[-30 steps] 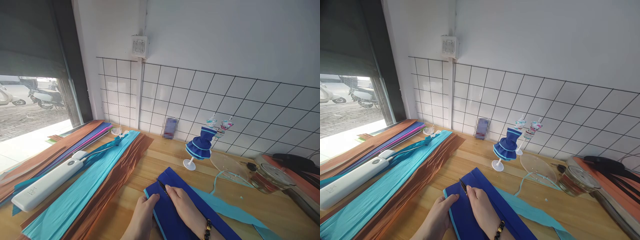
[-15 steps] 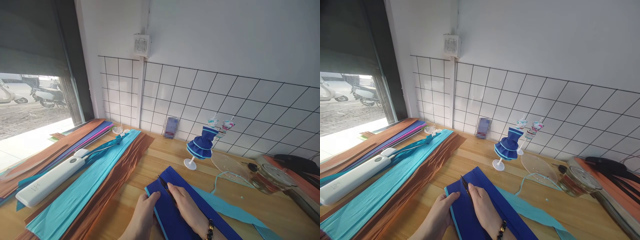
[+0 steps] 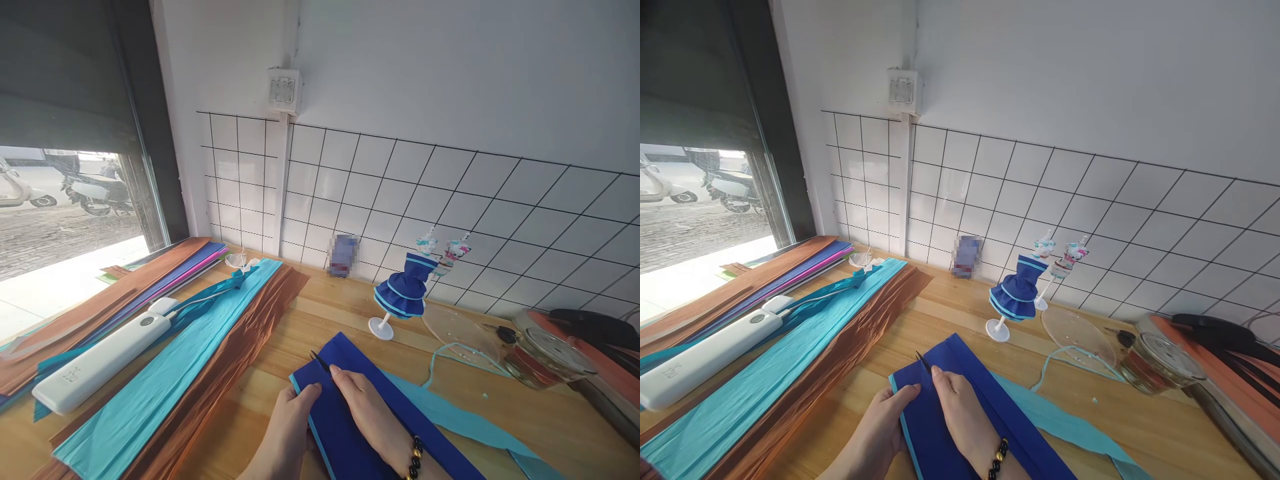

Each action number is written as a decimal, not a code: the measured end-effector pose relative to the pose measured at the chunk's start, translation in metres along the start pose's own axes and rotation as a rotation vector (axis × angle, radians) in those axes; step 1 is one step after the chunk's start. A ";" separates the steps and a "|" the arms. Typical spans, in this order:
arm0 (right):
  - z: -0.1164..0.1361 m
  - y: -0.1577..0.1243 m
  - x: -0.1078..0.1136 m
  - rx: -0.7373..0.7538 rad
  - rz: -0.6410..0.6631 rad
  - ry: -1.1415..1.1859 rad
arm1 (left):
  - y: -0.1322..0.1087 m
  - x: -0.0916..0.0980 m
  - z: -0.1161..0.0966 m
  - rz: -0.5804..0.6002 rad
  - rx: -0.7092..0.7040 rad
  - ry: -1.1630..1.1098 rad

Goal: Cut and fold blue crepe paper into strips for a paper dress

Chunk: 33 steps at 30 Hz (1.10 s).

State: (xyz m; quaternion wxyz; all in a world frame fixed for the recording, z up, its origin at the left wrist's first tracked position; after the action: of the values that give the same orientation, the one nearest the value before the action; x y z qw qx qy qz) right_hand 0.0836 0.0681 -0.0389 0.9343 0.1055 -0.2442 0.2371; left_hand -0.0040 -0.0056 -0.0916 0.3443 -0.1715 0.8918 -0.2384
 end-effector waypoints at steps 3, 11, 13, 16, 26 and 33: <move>-0.001 -0.002 -0.002 -0.035 0.029 0.007 | -0.001 -0.002 -0.002 0.020 -0.008 0.008; -0.001 -0.002 -0.006 -0.042 0.052 0.042 | 0.003 0.003 0.002 0.011 -0.010 0.021; 0.000 -0.001 -0.008 -0.039 0.062 0.050 | 0.003 0.003 0.002 0.008 -0.016 0.023; 0.001 -0.001 -0.011 -0.041 0.082 0.053 | 0.002 0.000 0.001 0.016 -0.012 0.022; 0.001 0.000 -0.014 -0.041 0.114 0.018 | -0.002 -0.002 0.000 -0.006 0.022 0.029; -0.009 0.003 -0.005 -0.067 0.112 -0.061 | 0.001 -0.002 -0.001 0.011 0.018 0.005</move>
State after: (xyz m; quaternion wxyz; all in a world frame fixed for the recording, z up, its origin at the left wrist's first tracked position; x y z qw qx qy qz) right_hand 0.0817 0.0716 -0.0493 0.9147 0.0674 -0.2861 0.2775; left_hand -0.0032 -0.0036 -0.0900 0.3449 -0.1631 0.8913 -0.2451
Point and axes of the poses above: each hand's wrist, its own y-axis towards the middle knuckle, its own x-axis out of the back of the hand, z = x × y, the point moved 9 cm from there along y, towards the middle knuckle, and after that the axes turned 7 degrees about x, right-handed, at the moved point
